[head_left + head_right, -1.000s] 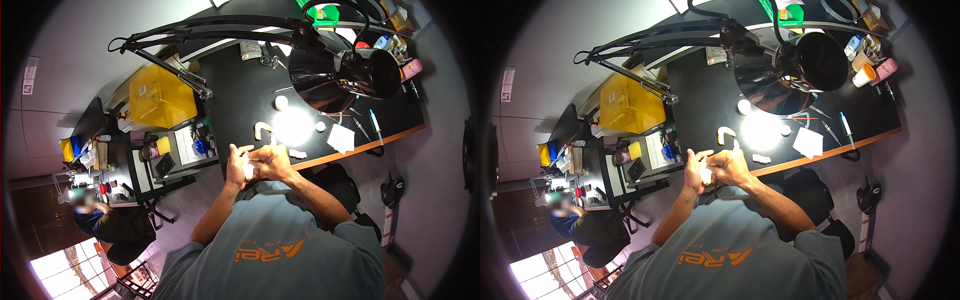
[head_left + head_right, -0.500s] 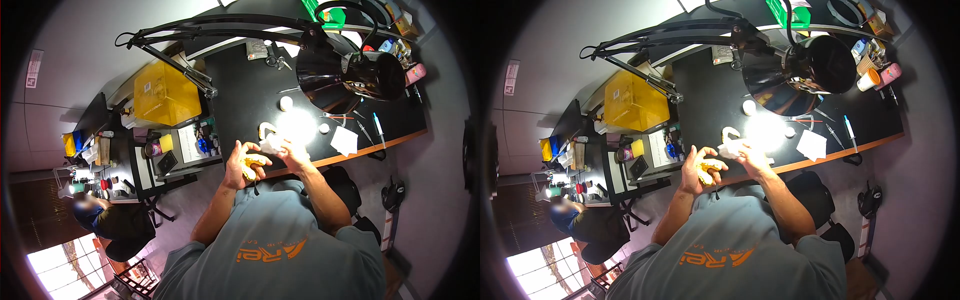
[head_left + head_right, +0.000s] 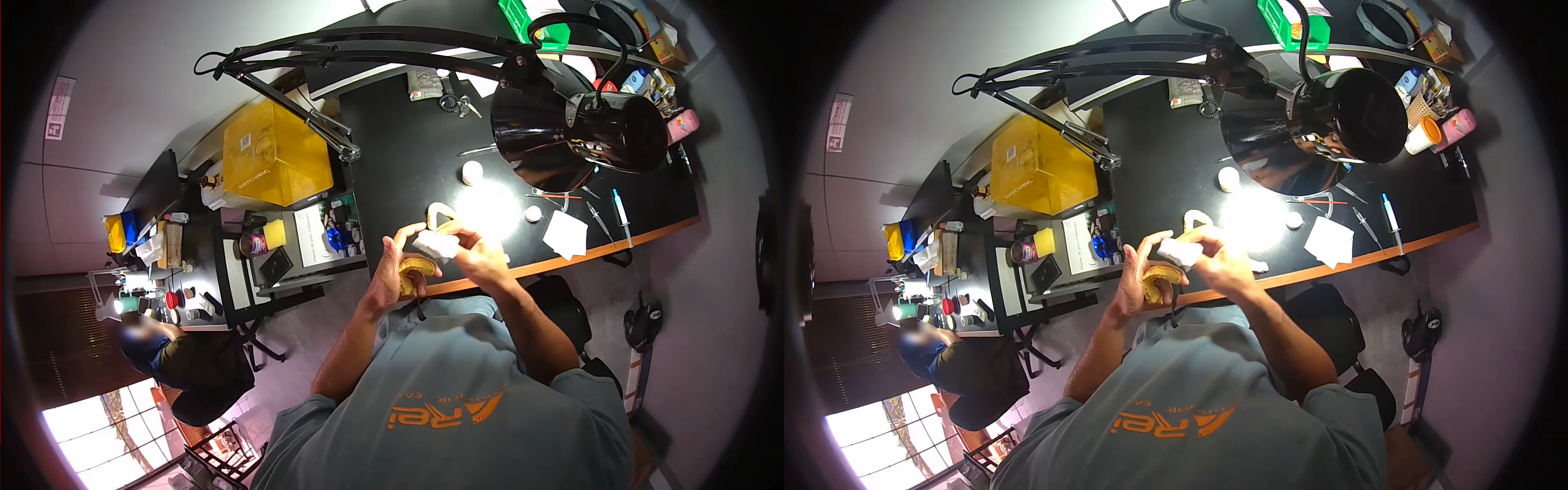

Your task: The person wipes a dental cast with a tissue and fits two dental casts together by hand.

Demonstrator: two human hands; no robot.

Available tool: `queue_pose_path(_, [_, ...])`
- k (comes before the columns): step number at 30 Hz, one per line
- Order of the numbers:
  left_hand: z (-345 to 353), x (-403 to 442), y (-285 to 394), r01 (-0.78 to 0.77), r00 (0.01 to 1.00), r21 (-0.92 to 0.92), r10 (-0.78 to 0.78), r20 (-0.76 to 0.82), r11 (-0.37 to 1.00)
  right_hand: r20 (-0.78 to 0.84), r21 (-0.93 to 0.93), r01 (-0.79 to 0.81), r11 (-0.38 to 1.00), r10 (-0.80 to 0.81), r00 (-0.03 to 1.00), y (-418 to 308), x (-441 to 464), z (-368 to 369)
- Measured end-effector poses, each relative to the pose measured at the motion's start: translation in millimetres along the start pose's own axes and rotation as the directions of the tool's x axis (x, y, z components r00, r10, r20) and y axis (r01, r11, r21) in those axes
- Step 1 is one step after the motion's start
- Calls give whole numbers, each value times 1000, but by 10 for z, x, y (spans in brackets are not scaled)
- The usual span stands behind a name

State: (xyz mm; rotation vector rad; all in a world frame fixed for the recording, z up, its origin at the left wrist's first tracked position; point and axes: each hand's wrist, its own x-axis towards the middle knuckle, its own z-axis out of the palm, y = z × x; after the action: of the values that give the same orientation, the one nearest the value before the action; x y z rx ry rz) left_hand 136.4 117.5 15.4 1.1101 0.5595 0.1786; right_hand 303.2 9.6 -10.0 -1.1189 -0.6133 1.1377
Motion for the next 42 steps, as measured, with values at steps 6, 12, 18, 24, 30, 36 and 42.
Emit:
queue_pose_path(6, [-35,11,-123,43,984,-117,-62,-167,992,230,-566,357,743,-274,934,-56,39,149])
queue_pose_path(12, [-259,50,-76,-18,936,-525,-170,-307,851,-125,-615,167,770,-305,944,31,43,46])
queue_pose_path(18, [-246,113,-240,-162,931,-585,-73,-357,795,19,-574,360,735,-428,903,135,98,531])
queue_pose_path(24, [-232,42,-286,-238,929,-430,76,-362,871,174,-560,373,740,-336,926,110,79,654])
queue_pose_path(30, [-136,72,-447,-176,859,-353,-32,-511,919,328,-626,382,680,-214,920,131,86,430])
queue_pose_path(36, [-394,101,-456,-286,859,-589,-70,-507,756,188,-732,196,652,-83,979,75,-101,223])
queue_pose_path(42, [-339,199,-438,-282,912,-786,-100,-398,551,-38,-522,292,801,-364,931,270,-68,424])
